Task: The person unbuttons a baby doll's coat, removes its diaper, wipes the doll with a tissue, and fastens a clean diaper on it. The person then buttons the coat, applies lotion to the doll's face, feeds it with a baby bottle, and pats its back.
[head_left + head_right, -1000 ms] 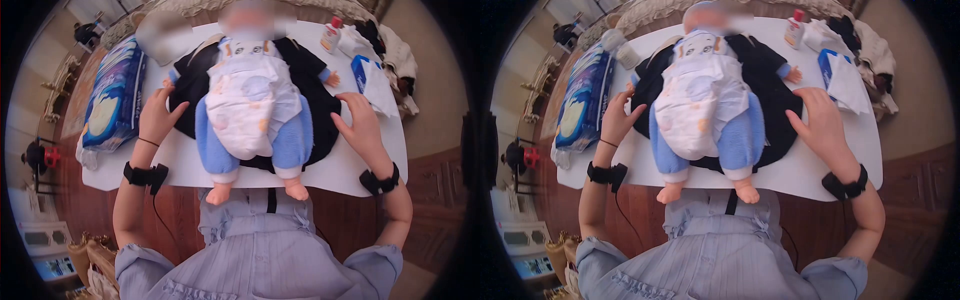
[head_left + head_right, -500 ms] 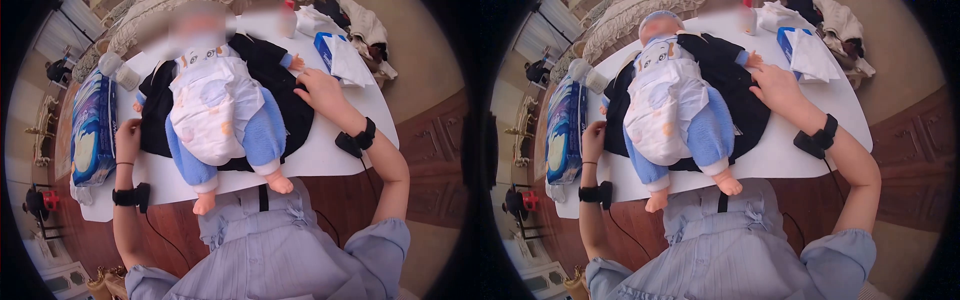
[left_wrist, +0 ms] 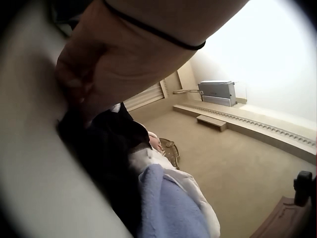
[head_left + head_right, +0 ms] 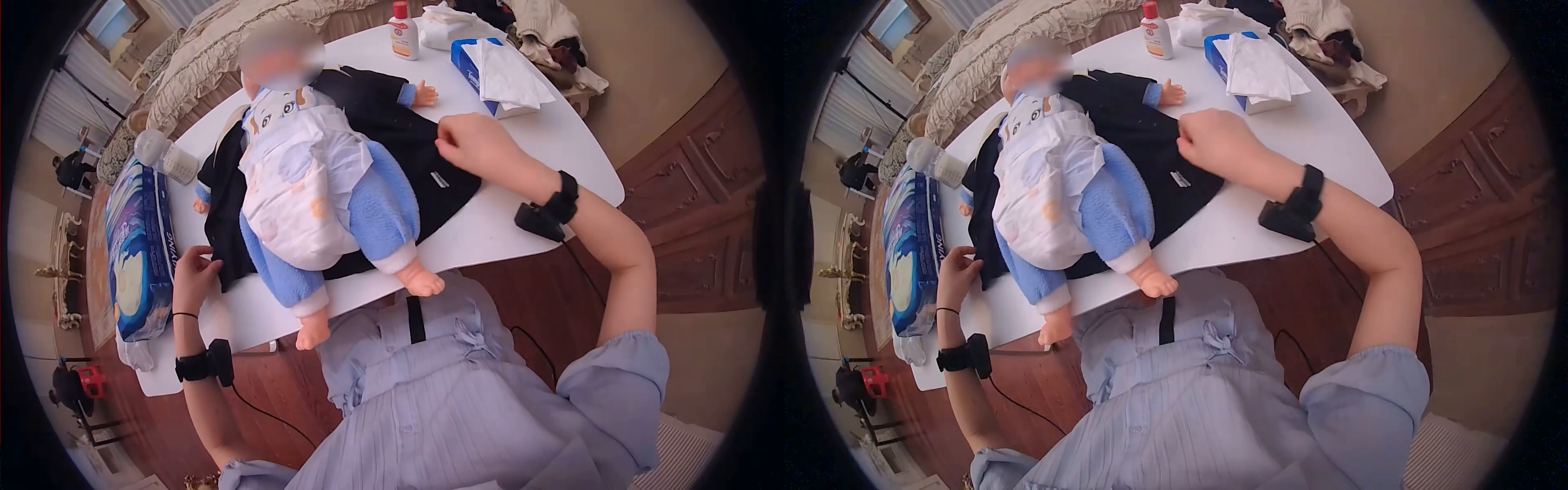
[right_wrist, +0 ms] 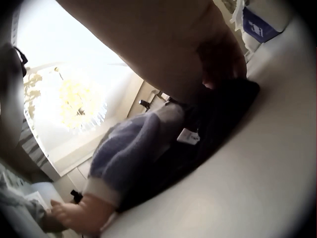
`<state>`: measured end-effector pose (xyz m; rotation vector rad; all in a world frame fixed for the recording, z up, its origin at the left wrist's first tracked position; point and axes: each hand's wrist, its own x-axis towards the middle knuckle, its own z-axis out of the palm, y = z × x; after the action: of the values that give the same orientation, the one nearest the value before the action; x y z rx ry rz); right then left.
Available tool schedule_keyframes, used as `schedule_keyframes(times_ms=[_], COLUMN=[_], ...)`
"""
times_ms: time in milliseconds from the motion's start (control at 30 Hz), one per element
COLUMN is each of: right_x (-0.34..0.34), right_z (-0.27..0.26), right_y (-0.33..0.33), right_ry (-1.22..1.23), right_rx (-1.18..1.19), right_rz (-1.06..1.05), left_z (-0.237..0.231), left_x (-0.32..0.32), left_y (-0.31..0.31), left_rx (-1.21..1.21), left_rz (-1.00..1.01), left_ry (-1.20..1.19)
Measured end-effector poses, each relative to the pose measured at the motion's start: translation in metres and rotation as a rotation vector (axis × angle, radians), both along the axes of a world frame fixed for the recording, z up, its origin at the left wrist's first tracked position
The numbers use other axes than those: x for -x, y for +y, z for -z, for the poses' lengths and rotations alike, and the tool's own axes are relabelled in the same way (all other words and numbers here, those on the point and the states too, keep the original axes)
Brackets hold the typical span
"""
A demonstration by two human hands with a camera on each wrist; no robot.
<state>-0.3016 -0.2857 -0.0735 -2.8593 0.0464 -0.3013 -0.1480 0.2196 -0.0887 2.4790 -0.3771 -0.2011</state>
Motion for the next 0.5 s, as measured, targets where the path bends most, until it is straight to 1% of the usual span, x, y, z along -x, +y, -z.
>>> schedule_keyframes(times_ms=[33, 100, 133, 167, 200, 233, 267, 300, 333, 400, 433, 467, 500], right_x=[0.002, 0.007, 0.011, 0.018, 0.023, 0.026, 0.027, 0.026, 0.024, 0.022, 0.024, 0.031, 0.035], right_z=[-0.001, -0.001, -0.002, -0.005, -0.006, -0.005, -0.004, -0.004, -0.005, -0.009, -0.011, -0.021, -0.026], right_y=[-0.008, -0.027, -0.032, -0.035, -0.037, -0.039, -0.04, -0.04, -0.038, -0.03, -0.018, 0.005, 0.017], right_ry=[-0.002, 0.157, 0.159, 0.102, 0.046, 0.051, -0.036, -0.126, -0.124, -0.116, -0.117, -0.133, -0.145], right_rx=[0.002, -0.696, -0.694, -0.888, -1.082, -1.081, -1.211, -1.339, -1.335, -0.835, -0.836, -0.395, 0.046], right_rz=[-0.008, 0.097, 0.083, 0.136, 0.192, 0.183, 0.199, 0.215, 0.206, 0.019, 0.018, 0.005, -0.005], left_z=[0.006, 0.022, 0.033, 0.037, 0.027, 0.006, -0.004, 0.0, 0.006, 0.019, 0.026, 0.02, 0.01], left_x=[-0.005, -0.009, -0.01, -0.009, 0.003, 0.024, 0.037, 0.04, 0.036, 0.022, 0.017, 0.02, 0.022], left_y=[0.013, 0.031, 0.037, 0.041, 0.029, 0.001, -0.019, -0.022, -0.02, -0.01, -0.005, -0.005, -0.006], left_rx=[-0.011, -0.021, -0.017, -0.013, -0.014, -0.088, -0.161, -0.275, -0.272, -0.231, -0.066, -0.068, 0.184], left_rz=[0.008, -0.001, -0.005, -0.008, -0.019, -0.084, -0.15, -0.106, -0.115, 0.012, 0.01, 0.01, -0.095], left_ry=[-0.008, -0.019, -0.126, -0.231, -0.231, -0.228, -0.225, -0.308, -0.31, -0.343, -0.294, -0.297, -0.134])
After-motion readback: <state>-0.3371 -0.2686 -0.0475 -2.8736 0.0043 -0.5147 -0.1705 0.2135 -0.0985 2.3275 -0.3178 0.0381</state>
